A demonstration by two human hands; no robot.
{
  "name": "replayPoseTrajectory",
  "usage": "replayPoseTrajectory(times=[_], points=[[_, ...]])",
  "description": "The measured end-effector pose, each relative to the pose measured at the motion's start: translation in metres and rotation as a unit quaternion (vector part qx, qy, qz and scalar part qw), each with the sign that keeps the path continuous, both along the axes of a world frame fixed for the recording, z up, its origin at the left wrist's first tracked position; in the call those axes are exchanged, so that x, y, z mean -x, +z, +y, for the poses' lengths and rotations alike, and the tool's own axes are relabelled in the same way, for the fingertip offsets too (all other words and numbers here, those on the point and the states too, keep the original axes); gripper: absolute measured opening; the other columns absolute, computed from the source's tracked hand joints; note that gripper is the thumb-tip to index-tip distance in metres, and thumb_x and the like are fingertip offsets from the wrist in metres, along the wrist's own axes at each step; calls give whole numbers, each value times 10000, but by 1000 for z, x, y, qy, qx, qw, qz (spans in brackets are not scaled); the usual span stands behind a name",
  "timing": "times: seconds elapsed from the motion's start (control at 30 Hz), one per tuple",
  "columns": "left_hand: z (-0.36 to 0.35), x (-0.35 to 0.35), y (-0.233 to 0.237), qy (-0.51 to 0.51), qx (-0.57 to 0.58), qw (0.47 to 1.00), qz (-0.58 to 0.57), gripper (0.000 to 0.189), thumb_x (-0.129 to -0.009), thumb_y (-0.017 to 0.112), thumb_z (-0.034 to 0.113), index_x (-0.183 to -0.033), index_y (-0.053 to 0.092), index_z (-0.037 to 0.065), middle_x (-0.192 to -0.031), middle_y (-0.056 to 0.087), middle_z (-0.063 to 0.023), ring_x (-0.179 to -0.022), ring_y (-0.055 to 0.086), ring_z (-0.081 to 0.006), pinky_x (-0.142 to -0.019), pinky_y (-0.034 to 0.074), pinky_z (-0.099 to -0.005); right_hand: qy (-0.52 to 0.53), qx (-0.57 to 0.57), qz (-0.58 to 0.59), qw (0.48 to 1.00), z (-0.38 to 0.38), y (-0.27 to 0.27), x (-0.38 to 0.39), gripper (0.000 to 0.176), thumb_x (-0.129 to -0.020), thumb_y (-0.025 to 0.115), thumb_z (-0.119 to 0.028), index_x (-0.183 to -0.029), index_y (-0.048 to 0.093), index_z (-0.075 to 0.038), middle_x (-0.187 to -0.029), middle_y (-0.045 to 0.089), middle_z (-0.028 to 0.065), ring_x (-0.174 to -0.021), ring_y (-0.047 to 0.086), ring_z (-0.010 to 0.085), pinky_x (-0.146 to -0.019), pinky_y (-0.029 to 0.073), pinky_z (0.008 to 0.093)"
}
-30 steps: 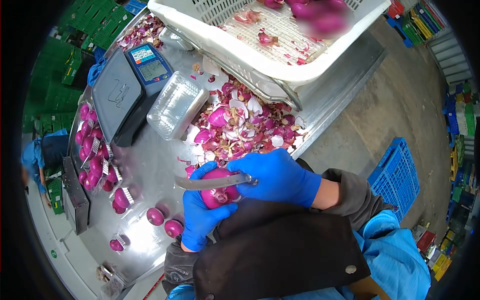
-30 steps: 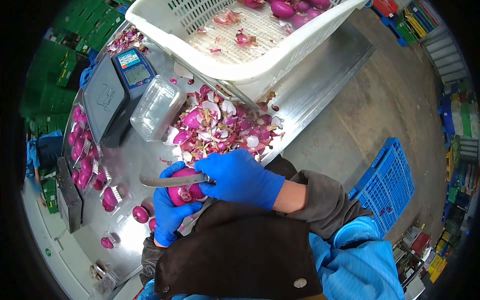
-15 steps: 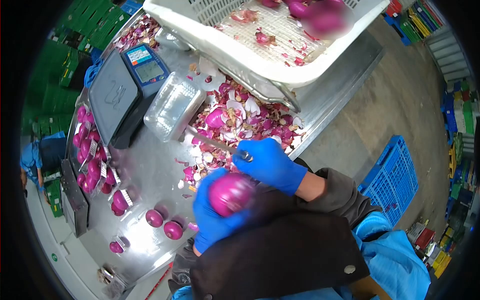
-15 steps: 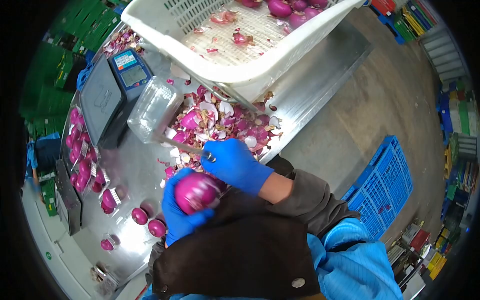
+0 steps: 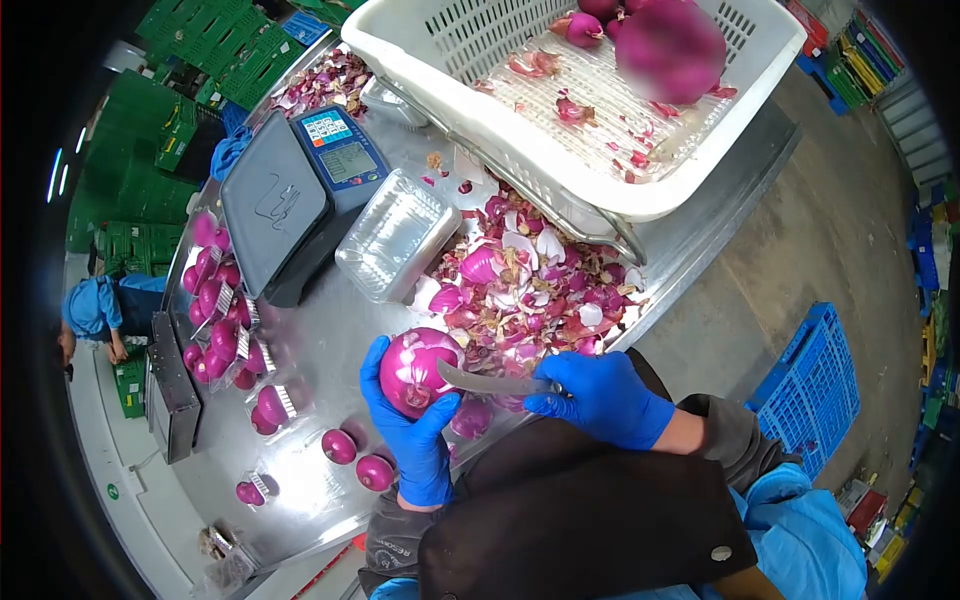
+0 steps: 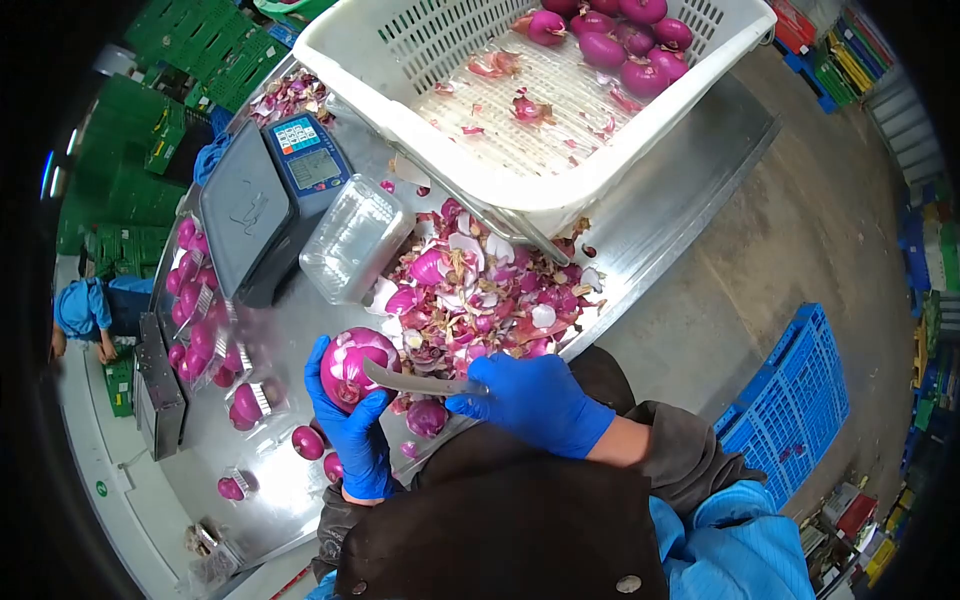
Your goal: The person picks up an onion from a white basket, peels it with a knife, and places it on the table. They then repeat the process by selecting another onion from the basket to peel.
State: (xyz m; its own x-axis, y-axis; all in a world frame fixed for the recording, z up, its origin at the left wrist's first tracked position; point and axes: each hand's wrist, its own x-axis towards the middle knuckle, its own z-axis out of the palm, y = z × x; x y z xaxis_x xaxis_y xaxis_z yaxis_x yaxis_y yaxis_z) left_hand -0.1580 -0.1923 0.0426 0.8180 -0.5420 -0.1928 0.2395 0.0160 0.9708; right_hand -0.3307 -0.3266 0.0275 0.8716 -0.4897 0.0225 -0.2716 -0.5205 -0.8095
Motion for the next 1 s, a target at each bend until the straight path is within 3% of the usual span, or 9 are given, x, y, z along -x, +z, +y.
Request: replayPoseTrajectory(times=[0.17, 0.43, 0.5, 0.63, 0.83, 0.9, 0.93, 1.0], points=[[4, -2, -4, -30, -23, 994, -100, 949, -538, 879, 71, -1354, 395, 77, -1332, 453, -76, -1196, 496, -226, -1029, 445, -351, -5, 15, -1, 1000, 1, -1, -2, 276, -821, 711, -335, -896, 623, -85, -744, 605, 92, -616, 617, 284, -531, 473, 354], [2, 3, -6, -38, -7, 991, -131, 943, -540, 882, 65, -1347, 393, 75, -1324, 455, -95, -1196, 499, -239, -1033, 441, -359, -15, 27, -1, 1000, 4, -3, -1, 271, -830, 698, -336, -891, 621, -84, -746, 600, 99, -617, 614, 286, -530, 470, 364], [1, 4, -6, -39, 6, 990, -132, 946, -538, 882, 61, -1346, 390, 75, -1322, 456, -101, -1195, 501, -243, -1033, 441, -362, -40, 48, -36, 997, 7, -9, -3, 344, -857, 637, -427, -799, 557, -98, -675, 567, 97, -541, 580, 281, -474, 451, 381], [1, 4, -7, -49, -3, 990, -134, 955, -532, 881, 52, -1348, 386, 74, -1317, 459, -112, -1191, 504, -247, -1032, 442, -366, -62, 32, -37, 997, 8, -10, -5, 349, -861, 633, -423, -779, 556, -93, -660, 563, 111, -553, 582, 299, -476, 446, 391], [7, 2, -11, -58, -2, 993, -102, 962, -511, 879, 48, -1341, 392, 77, -1307, 469, -117, -1181, 511, -249, -1027, 446, -370, -75, -88, -64, 991, 10, -29, -4, 316, -899, 613, -375, -777, 577, -86, -640, 565, 112, -563, 589, 300, -499, 459, 394], [10, 3, -10, -67, -6, 993, -94, 964, -506, 878, 50, -1340, 395, 82, -1303, 473, -118, -1179, 512, -251, -1024, 450, -372, -184, -398, -29, 898, -1, -36, -2, 350, -964, 552, -352, -822, 624, -40, -685, 629, 97, -566, 592, 185, -546, 462, 299], [11, 6, -7, -68, 6, 995, -77, 965, -505, 877, 53, -1341, 395, 89, -1300, 476, -121, -1178, 513, -253, -1020, 453, -375, -183, -396, -30, 900, 0, -39, -2, 350, -964, 552, -352, -822, 624, -40, -685, 629, 97, -566, 592, 185, -546, 462, 299], [14, 10, -4, -69, 11, 996, -59, 967, -504, 876, 56, -1343, 396, 96, -1296, 480, -123, -1177, 515, -255, -1017, 456, -378, -71, -253, -53, 963, 12, -39, -1, 377, -975, 539, -366, -855, 644, -24, -669, 622, 73, -573, 567, 125, -554, 456, 273]])
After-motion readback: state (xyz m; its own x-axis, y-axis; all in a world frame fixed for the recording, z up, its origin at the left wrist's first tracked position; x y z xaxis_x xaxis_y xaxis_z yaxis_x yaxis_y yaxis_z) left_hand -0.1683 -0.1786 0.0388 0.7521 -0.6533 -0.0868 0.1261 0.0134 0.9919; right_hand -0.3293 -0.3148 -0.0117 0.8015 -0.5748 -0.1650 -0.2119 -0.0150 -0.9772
